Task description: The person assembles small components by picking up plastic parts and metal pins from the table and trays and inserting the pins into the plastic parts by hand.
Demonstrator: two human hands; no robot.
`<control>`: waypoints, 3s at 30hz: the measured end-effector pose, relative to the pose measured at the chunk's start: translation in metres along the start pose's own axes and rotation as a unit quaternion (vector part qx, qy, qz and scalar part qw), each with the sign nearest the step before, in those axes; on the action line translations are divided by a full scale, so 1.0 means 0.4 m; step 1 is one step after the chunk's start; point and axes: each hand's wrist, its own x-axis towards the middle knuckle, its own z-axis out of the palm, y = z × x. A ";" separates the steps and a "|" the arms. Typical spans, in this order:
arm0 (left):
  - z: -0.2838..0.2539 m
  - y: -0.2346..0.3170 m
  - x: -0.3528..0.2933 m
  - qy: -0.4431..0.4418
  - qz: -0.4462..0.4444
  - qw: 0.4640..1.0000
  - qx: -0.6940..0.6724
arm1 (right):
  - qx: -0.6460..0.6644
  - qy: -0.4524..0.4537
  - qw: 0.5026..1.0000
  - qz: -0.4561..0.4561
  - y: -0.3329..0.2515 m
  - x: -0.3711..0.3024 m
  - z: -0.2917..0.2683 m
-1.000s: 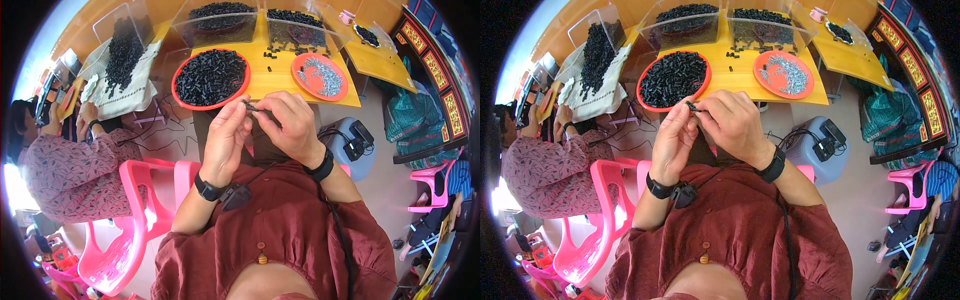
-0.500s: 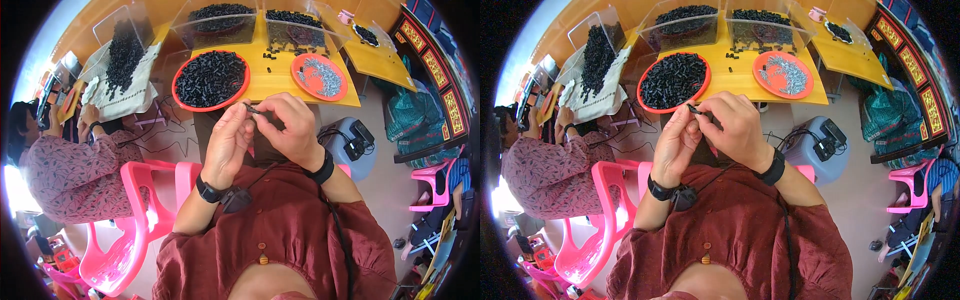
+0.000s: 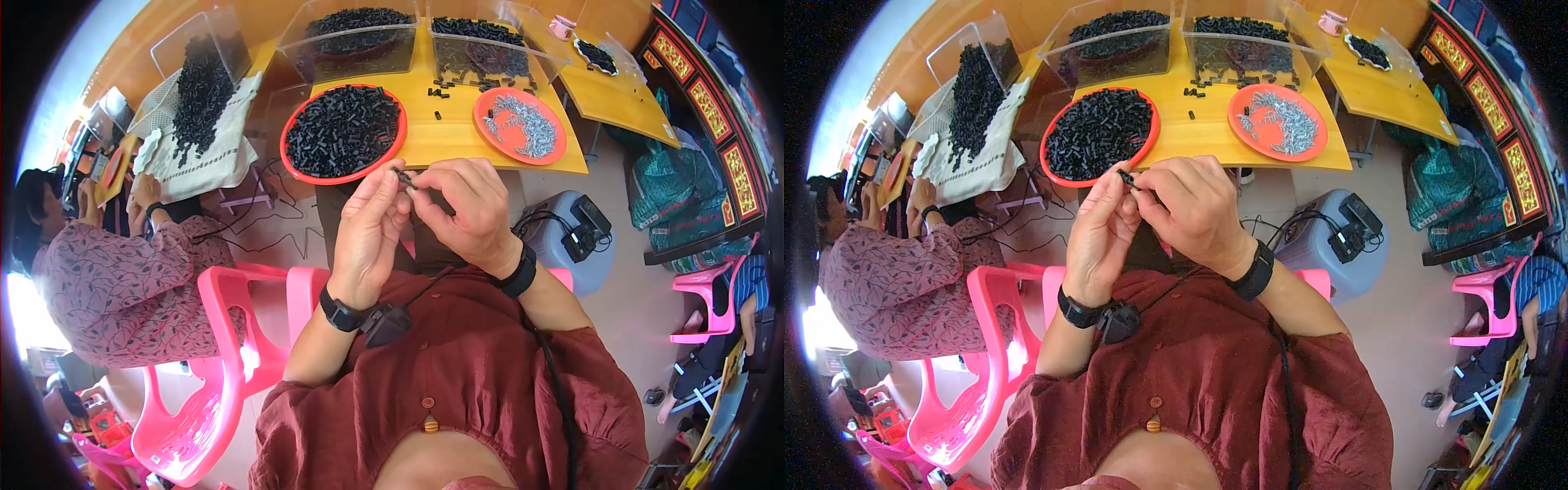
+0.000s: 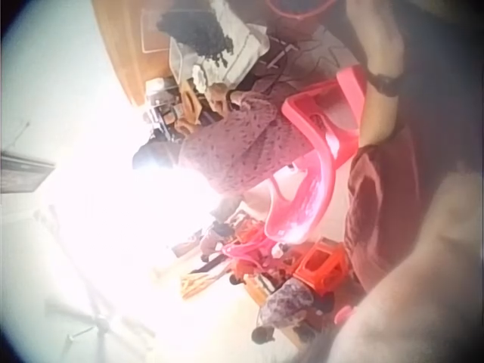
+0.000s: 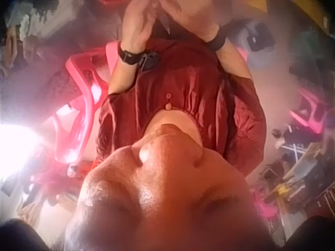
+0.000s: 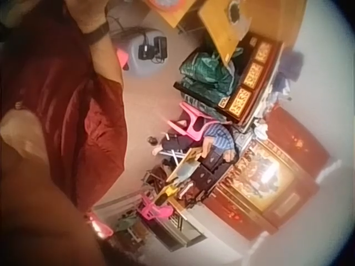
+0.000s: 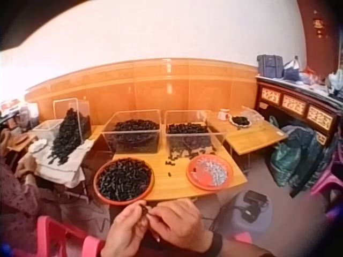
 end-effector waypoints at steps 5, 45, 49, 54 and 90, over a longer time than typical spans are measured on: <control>0.001 0.001 0.001 0.004 0.011 1.000 0.013 | -0.014 0.009 0.999 -0.041 0.002 0.000 0.002; 0.020 -0.013 -0.009 0.006 0.133 0.980 0.146 | 0.121 -0.041 0.990 0.058 -0.007 0.002 -0.020; 0.022 -0.014 -0.013 -0.001 0.125 0.981 0.146 | 0.097 -0.091 0.988 0.073 -0.020 0.029 -0.052; 0.024 -0.016 -0.015 -0.025 0.132 0.979 0.154 | 0.099 -0.134 0.984 0.064 -0.008 0.039 -0.072; 0.015 0.033 -0.022 -0.197 -0.075 0.949 0.233 | 0.003 -0.326 0.930 -0.170 0.032 0.116 -0.126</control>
